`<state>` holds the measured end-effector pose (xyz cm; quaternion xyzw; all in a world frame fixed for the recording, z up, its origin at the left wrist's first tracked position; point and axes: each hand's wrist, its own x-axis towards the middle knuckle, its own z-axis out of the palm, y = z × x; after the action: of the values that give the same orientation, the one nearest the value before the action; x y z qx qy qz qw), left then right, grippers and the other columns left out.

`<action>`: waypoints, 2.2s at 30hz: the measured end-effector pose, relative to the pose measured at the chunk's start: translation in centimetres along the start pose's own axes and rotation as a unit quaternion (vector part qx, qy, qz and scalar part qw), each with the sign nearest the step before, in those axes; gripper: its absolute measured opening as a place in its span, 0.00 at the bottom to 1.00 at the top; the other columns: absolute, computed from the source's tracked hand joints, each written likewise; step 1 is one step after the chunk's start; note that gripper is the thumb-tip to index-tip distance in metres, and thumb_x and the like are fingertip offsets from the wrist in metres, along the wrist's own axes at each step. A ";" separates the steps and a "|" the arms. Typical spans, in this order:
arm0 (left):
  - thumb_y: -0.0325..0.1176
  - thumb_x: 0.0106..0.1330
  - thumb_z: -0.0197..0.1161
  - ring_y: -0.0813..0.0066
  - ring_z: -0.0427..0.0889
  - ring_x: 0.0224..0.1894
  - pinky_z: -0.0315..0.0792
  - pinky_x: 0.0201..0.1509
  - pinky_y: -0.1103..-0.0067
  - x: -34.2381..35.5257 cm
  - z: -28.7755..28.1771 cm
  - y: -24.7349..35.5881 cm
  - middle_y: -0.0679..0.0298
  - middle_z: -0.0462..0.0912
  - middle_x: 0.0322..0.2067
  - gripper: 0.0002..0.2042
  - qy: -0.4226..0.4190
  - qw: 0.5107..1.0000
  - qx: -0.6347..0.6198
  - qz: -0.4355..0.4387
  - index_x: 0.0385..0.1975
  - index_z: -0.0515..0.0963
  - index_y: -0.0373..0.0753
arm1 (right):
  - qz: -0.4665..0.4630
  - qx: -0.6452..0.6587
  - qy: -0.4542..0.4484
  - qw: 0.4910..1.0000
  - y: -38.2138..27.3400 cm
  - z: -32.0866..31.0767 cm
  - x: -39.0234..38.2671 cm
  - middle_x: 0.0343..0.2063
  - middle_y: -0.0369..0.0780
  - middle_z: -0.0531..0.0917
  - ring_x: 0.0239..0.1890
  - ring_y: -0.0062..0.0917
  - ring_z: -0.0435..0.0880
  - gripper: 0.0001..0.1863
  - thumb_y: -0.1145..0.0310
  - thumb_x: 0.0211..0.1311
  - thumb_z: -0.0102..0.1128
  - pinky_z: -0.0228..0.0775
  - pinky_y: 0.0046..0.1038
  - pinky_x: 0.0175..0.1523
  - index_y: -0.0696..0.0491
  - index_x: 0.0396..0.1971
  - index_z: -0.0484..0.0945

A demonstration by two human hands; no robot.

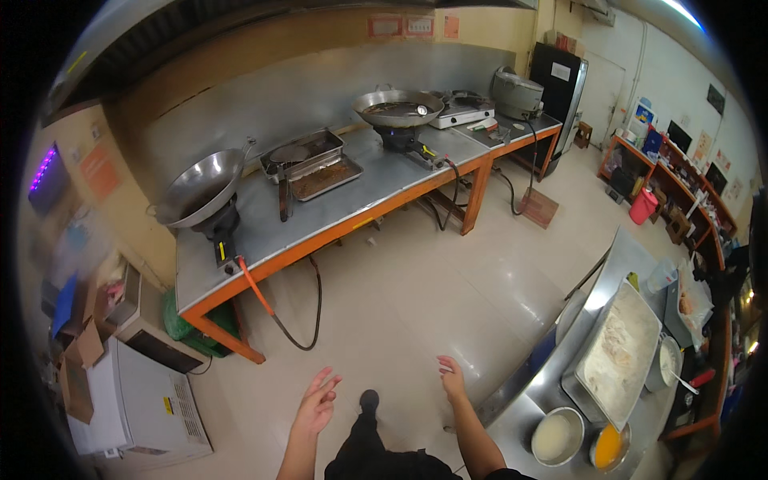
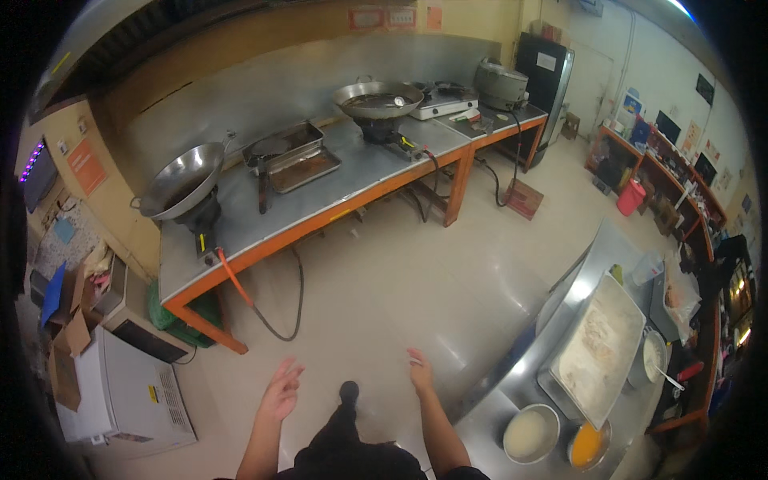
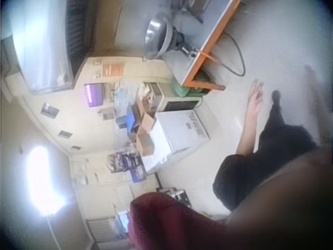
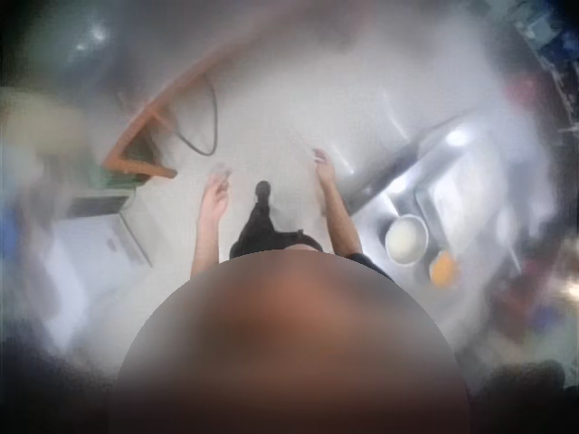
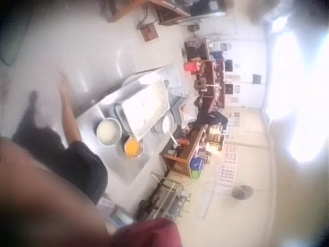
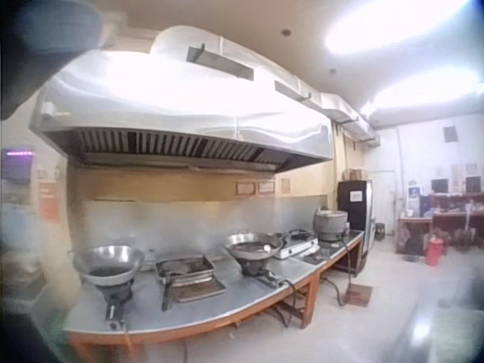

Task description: The person retrieves water from a dispenser, then moves to a prep table. They add a white powder from a plastic bag into a metal bowl, pour water from a measuring jug, and stir the mixture with a spoon. The person then walks to the cooking line and returns to the prep table.

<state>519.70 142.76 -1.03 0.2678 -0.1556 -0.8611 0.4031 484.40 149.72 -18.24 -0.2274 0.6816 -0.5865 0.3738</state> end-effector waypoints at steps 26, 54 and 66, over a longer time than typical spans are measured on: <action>0.37 0.71 0.59 0.84 0.72 0.27 0.68 0.29 0.84 68.7 23.2 -7.1 0.70 0.75 0.29 0.10 0.051 0.949 0.305 -0.059 0.47 0.77 0.41 | 0.150 0.197 0.169 0.954 -13.2 -29.9 61.9 0.38 0.38 0.79 0.37 0.29 0.79 0.14 0.66 0.65 0.50 0.74 0.30 0.42 0.48 0.49 0.75; 0.37 0.73 0.51 0.60 0.85 0.32 0.82 0.44 0.67 82.4 25.1 -35.1 0.51 0.85 0.33 0.14 0.508 0.802 0.226 -0.219 0.51 0.78 0.39 | -0.352 -0.551 0.087 0.752 -44.2 -18.1 149.8 0.64 0.42 0.67 0.49 0.47 0.80 0.29 0.73 0.53 0.59 0.78 0.44 0.50 0.42 0.59 0.72; 0.37 0.71 0.56 0.64 0.86 0.37 0.79 0.39 0.72 80.2 29.7 -37.9 0.54 0.85 0.39 0.18 0.558 0.806 0.185 -0.074 0.57 0.73 0.38 | -0.414 -0.434 0.100 0.794 -42.9 -22.2 154.0 0.37 0.53 0.78 0.41 0.51 0.78 0.11 0.77 0.57 0.56 0.69 0.46 0.46 0.61 0.40 0.79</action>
<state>436.48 105.70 -22.34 0.7820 -0.0403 -0.5455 0.2987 366.56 39.45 -13.30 -0.5663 0.7389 -0.3471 -0.1132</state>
